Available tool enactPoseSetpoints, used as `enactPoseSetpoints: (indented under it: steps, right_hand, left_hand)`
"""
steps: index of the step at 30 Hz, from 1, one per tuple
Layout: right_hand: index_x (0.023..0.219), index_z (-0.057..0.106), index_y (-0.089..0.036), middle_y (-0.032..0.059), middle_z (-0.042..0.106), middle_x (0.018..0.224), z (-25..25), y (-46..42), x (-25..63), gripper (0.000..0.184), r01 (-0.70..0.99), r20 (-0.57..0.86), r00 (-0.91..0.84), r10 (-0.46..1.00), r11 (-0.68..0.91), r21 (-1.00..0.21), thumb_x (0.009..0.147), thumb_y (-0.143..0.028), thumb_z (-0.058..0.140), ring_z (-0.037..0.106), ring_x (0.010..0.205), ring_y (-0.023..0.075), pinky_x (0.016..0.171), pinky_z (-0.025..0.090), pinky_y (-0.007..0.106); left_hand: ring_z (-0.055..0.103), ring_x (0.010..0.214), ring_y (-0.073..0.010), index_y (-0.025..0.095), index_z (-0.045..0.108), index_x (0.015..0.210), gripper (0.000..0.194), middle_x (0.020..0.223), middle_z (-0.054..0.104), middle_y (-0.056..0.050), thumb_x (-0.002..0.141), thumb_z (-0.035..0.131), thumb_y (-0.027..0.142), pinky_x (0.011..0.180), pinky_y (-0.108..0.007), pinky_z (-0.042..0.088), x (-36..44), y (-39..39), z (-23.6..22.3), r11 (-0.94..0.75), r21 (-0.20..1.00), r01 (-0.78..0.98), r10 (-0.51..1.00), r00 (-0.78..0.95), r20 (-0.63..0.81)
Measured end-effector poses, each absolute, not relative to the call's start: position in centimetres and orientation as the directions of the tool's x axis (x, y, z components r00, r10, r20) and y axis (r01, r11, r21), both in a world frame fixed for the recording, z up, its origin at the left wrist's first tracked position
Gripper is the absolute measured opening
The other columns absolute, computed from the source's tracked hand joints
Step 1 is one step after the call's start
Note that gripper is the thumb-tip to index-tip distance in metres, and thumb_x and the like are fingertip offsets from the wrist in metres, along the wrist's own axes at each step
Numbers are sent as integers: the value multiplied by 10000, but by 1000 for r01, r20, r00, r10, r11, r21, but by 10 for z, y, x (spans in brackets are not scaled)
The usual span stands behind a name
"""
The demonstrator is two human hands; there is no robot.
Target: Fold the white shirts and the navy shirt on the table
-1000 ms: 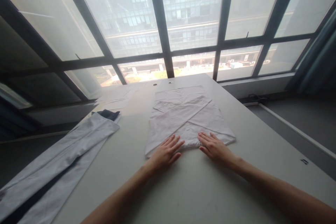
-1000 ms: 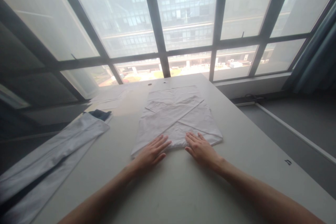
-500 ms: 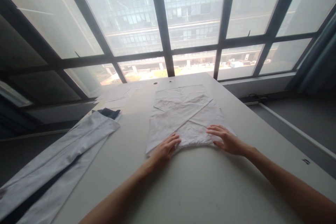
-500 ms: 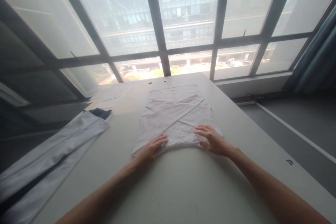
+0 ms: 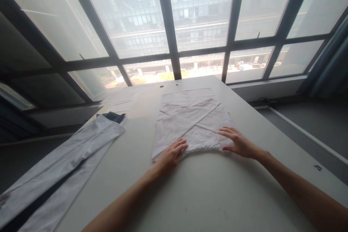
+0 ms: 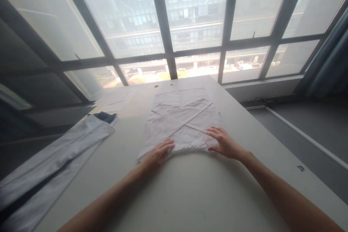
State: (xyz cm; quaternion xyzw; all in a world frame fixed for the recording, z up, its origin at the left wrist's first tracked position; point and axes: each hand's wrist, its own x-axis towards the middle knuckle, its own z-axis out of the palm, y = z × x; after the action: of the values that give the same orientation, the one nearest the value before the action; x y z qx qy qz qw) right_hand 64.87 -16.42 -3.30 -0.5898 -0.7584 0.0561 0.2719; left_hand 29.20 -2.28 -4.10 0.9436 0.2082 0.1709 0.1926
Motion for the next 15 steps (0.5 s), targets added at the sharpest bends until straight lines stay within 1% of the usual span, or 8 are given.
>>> enactPoseSetpoints:
  steps: [3, 5, 8, 10, 12, 15]
  right_hand:
    - [1340, 626, -228, 132, 627, 1353, -28, -164, 640, 425, 846, 427, -113, 897, 312, -432, 932, -347, 637, 545, 1292, 295, 1094, 449, 506]
    - [1269, 669, -236, 129, 663, 1285, -24, -165, 628, 325, 826, 457, -139, 879, 357, -436, 969, -314, 569, 595, 1220, 282, 1049, 484, 490]
    - [1191, 703, -250, 108, 707, 1188, -19, -168, 611, 280, 801, 435, -245, 867, 434, -413, 987, -244, 512, 637, 1129, 254, 996, 504, 453]
    - [1139, 718, -248, 88, 731, 1102, -17, -169, 603, 267, 807, 387, -288, 876, 440, -395, 980, -206, 508, 657, 1045, 234, 962, 503, 424]
    - [1086, 727, -240, 72, 737, 1033, -16, -170, 600, 242, 821, 344, -290, 893, 417, -389, 975, -197, 517, 661, 980, 220, 937, 494, 399]
    - [1042, 730, -234, 69, 733, 999, -15, -170, 600, 220, 837, 318, -275, 907, 388, -386, 984, -219, 519, 655, 959, 216, 922, 482, 380]
  left_hand:
    - [411, 1449, -181, 248, 620, 1345, 401, 1503, 534, -23, 1006, 415, 186, 1205, -415, 367, 292, -23, -40, -833, 440, 335, 467, 852, 235]
    - [421, 1443, -180, 253, 604, 1366, 421, 1501, 535, -18, 999, 411, 180, 1203, -422, 370, 292, -23, -39, -827, 449, 338, 473, 851, 229]
    - [446, 1425, -185, 244, 592, 1382, 432, 1493, 544, -24, 997, 406, 181, 1198, -427, 381, 292, -24, -39, -827, 443, 346, 480, 845, 236]
    - [454, 1420, -190, 231, 599, 1375, 419, 1492, 545, -35, 1003, 409, 197, 1199, -422, 380, 293, -25, -38, -838, 415, 355, 479, 842, 246]
    - [447, 1424, -197, 213, 598, 1378, 407, 1500, 535, -49, 1010, 424, 229, 1204, -412, 373, 293, -26, -37, -854, 375, 361, 466, 850, 245]
    - [429, 1437, -209, 204, 579, 1400, 409, 1510, 524, -63, 1028, 441, 301, 1204, -411, 368, 293, -27, -36, -872, 324, 366, 448, 864, 230]
